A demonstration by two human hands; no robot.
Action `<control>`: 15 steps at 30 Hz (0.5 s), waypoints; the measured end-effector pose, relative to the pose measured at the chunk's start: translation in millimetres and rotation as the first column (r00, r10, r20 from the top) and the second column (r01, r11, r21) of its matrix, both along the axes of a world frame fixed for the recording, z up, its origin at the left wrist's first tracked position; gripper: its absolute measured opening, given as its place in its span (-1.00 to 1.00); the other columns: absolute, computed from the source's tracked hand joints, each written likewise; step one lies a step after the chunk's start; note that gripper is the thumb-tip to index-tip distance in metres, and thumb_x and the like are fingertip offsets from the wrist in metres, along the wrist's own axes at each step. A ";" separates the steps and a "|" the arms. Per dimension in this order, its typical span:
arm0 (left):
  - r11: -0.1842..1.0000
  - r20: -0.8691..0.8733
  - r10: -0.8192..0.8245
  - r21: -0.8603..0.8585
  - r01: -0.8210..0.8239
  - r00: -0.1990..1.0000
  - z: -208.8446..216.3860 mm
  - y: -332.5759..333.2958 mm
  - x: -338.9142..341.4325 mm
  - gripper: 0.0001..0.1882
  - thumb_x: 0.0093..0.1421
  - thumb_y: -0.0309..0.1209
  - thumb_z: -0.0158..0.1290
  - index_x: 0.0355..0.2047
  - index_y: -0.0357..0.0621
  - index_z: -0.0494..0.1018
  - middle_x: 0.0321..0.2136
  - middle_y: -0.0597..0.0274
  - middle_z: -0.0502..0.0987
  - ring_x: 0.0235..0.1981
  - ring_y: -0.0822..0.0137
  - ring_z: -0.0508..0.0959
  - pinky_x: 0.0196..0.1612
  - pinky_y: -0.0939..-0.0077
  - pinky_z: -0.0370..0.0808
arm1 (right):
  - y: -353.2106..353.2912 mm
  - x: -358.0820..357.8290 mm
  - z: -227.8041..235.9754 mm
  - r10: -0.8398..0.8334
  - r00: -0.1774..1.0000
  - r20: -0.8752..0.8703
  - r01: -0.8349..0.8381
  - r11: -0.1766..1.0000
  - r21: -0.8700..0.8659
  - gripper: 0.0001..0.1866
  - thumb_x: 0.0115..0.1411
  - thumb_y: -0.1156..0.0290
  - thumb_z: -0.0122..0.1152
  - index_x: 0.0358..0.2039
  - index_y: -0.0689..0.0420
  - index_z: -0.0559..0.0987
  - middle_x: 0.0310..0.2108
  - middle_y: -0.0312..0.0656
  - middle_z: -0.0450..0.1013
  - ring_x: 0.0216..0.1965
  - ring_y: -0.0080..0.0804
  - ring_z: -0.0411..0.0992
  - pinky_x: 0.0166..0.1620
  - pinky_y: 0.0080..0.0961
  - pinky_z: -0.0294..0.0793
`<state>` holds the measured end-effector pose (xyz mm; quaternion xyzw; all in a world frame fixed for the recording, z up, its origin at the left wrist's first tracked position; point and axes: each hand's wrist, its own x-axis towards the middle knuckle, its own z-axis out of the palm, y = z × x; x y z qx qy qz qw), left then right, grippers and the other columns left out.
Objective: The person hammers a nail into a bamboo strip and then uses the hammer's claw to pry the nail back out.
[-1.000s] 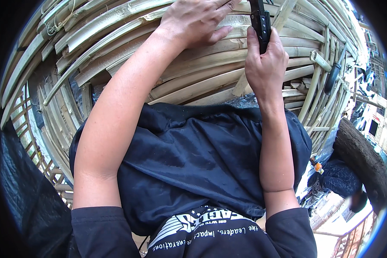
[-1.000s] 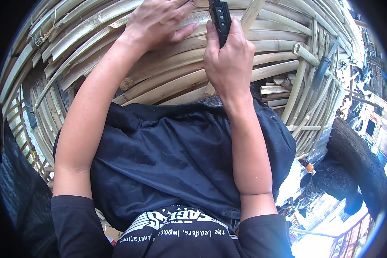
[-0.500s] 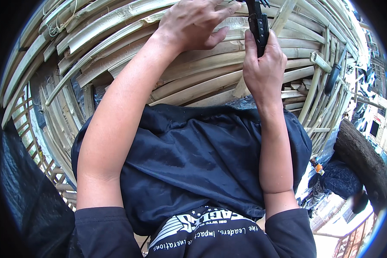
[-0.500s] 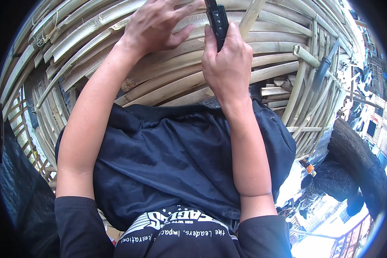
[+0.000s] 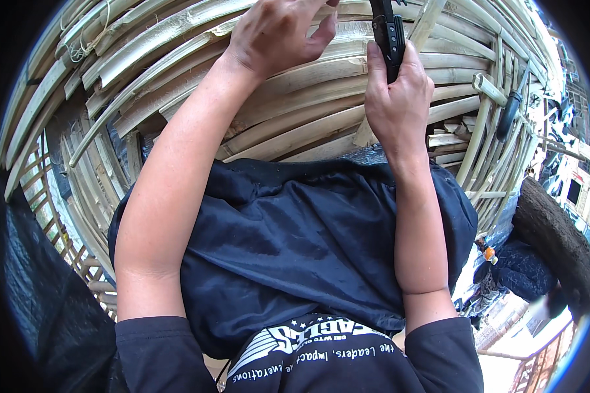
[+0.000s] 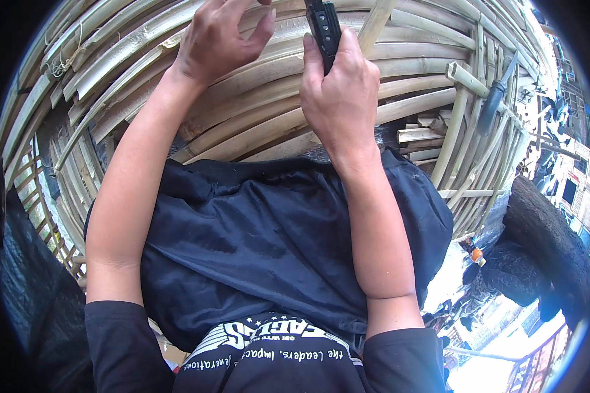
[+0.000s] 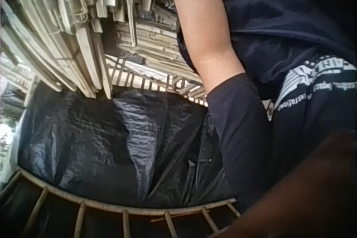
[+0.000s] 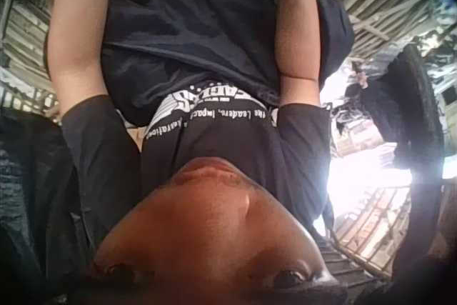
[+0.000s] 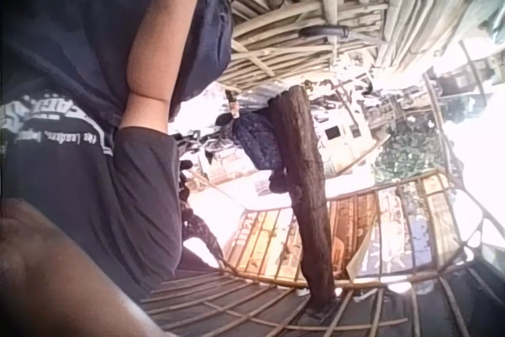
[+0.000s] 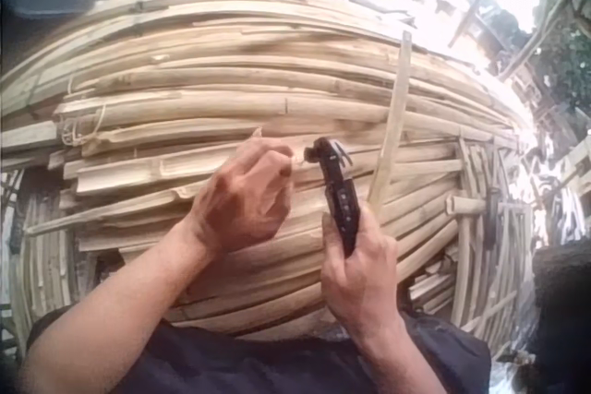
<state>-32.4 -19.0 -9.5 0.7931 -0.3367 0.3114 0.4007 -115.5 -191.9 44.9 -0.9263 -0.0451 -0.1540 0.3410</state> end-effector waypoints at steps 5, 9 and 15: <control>0.978 -0.053 0.152 -0.133 -0.158 0.987 16.6 -7.6 5.9 -0.72 0.11 -0.42 0.32 -0.21 -0.30 0.58 -0.20 -0.01 0.60 -0.13 0.04 0.61 -0.01 0.16 0.55 | -0.1 0.1 -0.2 -0.002 1.000 -0.018 0.002 1.000 0.020 -0.79 0.34 0.36 0.24 -0.24 0.27 0.52 -0.52 0.12 0.54 -0.41 0.23 0.55 -0.35 -0.06 0.48; 0.974 -0.095 0.225 0.032 -0.223 0.970 25.5 -8.0 3.1 -0.73 0.11 -0.40 0.33 -0.19 -0.26 0.63 -0.24 0.06 0.62 -0.13 0.10 0.59 -0.03 0.21 0.54 | 0.2 0.9 -0.6 -0.003 1.000 -0.016 0.004 0.999 0.042 -0.80 0.34 0.37 0.23 -0.23 0.27 0.52 -0.52 0.12 0.54 -0.40 0.22 0.55 -0.35 -0.07 0.48; 0.987 -0.418 0.113 -0.058 -0.150 0.901 32.9 -15.9 10.1 -0.80 0.13 -0.42 0.33 -0.25 -0.23 0.69 -0.36 0.13 0.64 -0.40 0.26 0.59 -0.29 0.39 0.56 | 0.0 1.4 -1.3 0.004 1.000 -0.022 -0.002 0.998 0.062 -0.81 0.34 0.38 0.23 -0.23 0.27 0.51 -0.50 0.12 0.54 -0.40 0.21 0.56 -0.35 -0.08 0.48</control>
